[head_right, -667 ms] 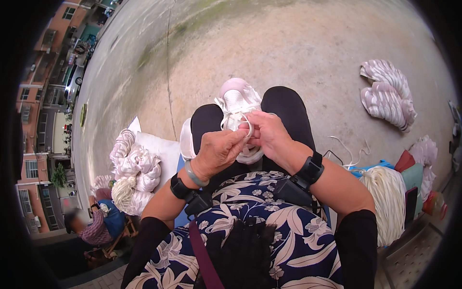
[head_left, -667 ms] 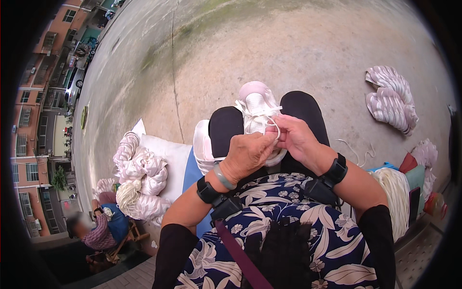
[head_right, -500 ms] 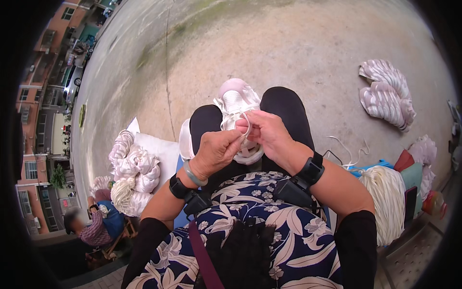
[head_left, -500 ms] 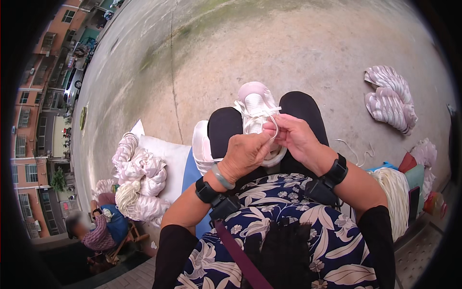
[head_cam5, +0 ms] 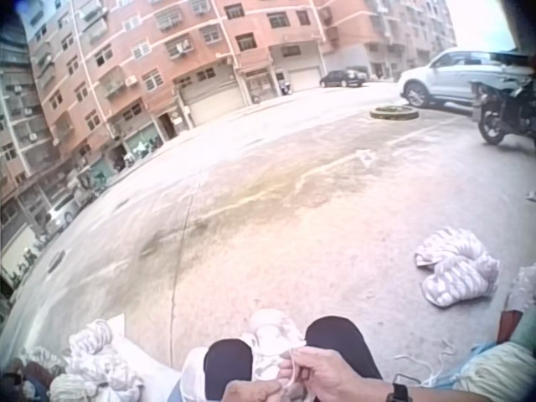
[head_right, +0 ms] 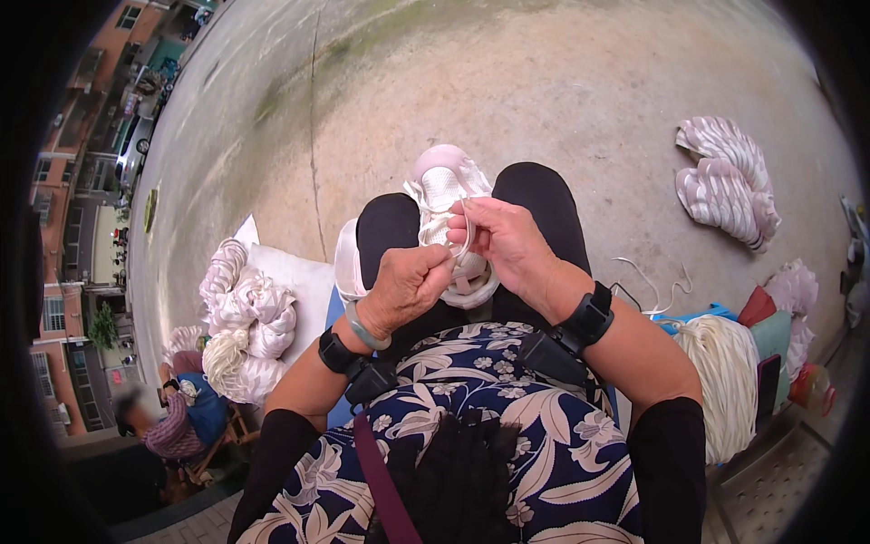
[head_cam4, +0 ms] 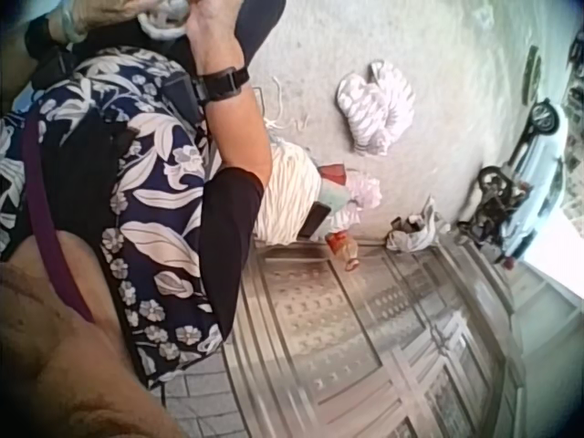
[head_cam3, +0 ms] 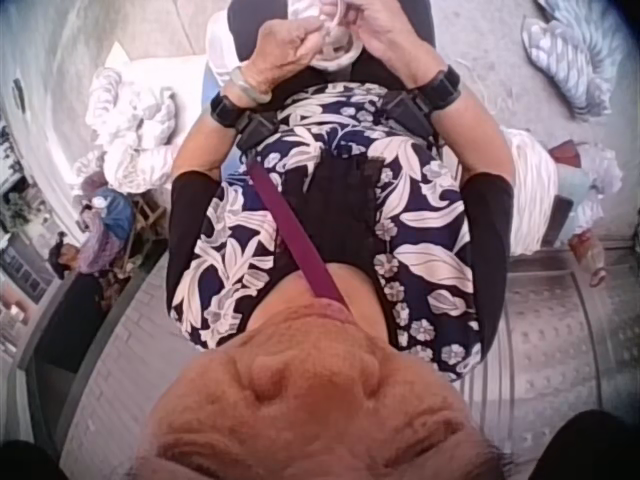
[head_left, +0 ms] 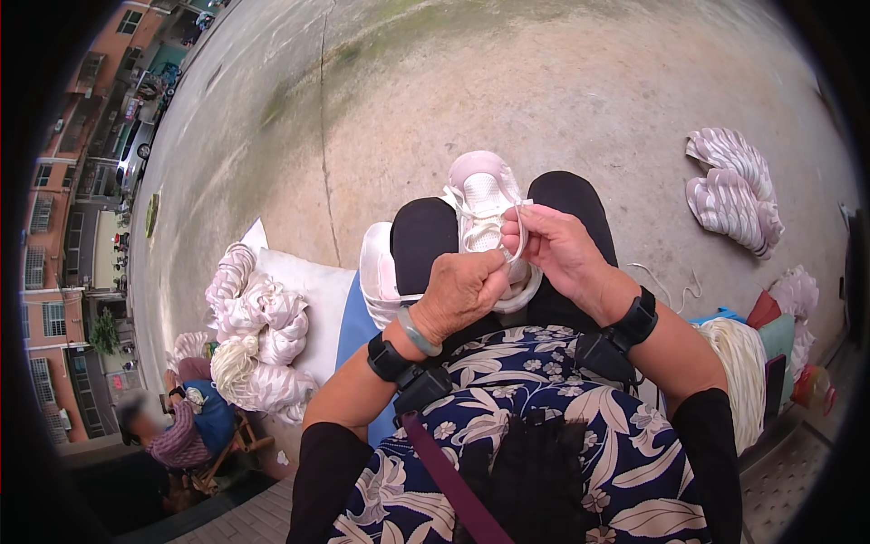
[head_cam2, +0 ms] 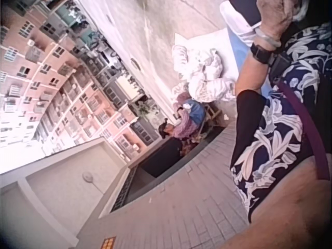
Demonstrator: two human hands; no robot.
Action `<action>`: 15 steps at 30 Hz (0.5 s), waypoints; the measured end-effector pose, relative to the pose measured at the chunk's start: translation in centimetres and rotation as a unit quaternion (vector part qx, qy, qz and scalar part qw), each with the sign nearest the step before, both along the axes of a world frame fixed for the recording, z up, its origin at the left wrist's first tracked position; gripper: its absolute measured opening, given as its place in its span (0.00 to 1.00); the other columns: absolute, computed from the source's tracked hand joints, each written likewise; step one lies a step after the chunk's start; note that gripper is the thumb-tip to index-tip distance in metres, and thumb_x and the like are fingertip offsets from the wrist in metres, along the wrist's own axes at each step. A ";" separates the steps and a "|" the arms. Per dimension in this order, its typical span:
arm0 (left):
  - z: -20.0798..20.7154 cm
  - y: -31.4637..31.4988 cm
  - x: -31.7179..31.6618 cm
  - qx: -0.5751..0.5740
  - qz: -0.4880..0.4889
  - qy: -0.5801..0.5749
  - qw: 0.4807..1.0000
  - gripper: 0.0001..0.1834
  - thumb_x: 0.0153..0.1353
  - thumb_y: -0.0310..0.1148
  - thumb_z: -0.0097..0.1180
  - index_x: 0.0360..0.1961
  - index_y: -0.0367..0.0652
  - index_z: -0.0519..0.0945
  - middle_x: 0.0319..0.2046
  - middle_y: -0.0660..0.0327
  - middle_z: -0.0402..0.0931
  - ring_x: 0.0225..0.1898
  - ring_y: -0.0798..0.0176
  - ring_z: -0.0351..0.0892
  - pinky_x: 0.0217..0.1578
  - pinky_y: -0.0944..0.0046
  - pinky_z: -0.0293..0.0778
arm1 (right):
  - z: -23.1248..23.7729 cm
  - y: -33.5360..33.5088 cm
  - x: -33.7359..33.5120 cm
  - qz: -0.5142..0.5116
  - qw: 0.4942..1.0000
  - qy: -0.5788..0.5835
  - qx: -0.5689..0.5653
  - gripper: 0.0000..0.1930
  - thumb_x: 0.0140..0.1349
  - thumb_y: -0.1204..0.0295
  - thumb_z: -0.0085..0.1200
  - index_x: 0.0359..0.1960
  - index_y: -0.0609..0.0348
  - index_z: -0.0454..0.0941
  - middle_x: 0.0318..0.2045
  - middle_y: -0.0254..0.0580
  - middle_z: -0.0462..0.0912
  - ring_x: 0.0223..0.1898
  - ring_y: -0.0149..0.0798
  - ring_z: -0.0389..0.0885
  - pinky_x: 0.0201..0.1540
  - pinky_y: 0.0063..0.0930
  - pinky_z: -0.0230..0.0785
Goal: Lacing white athletic shoes while sitting outdoors.
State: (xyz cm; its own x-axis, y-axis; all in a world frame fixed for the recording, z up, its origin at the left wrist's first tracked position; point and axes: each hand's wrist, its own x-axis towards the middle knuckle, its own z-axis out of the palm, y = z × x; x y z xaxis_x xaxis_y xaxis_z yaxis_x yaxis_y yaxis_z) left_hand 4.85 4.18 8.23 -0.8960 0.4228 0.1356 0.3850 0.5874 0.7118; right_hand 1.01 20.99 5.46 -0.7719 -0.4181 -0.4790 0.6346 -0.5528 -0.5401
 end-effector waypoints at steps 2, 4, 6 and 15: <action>0.0 0.1 0.1 0.002 -0.001 0.000 1.000 0.06 0.54 0.26 0.50 0.21 0.37 0.72 0.16 0.50 0.67 0.17 0.49 0.70 0.19 0.61 0.66 | -0.1 0.0 0.1 0.004 1.000 0.004 0.000 0.13 0.63 0.69 0.48 0.43 0.67 0.74 0.33 0.40 0.79 0.32 0.29 0.78 0.39 0.22 0.71; -0.5 0.0 0.1 0.005 -0.002 0.001 1.000 0.05 0.54 0.26 0.50 0.22 0.38 0.73 0.16 0.50 0.67 0.17 0.49 0.71 0.19 0.62 0.66 | -0.2 -0.1 0.1 0.001 1.000 0.023 0.007 0.12 0.64 0.70 0.47 0.41 0.67 0.74 0.32 0.39 0.79 0.32 0.29 0.78 0.38 0.21 0.71; -0.6 0.0 0.1 0.008 -0.003 0.002 1.000 0.05 0.54 0.26 0.50 0.23 0.38 0.74 0.16 0.50 0.67 0.17 0.49 0.71 0.19 0.62 0.67 | -0.5 -0.1 0.1 0.002 1.000 0.027 0.010 0.11 0.64 0.70 0.46 0.41 0.66 0.74 0.32 0.39 0.79 0.32 0.29 0.78 0.38 0.20 0.71; -0.7 -1.7 -6.2 -0.053 0.024 0.226 0.972 0.09 0.53 0.25 0.52 0.35 0.42 0.79 0.29 0.53 0.77 0.32 0.50 0.76 0.35 0.56 0.71 | 6.0 1.2 1.3 0.022 0.947 0.300 0.109 0.10 0.67 0.69 0.43 0.37 0.63 0.73 0.27 0.34 0.76 0.28 0.23 0.74 0.35 0.16 0.70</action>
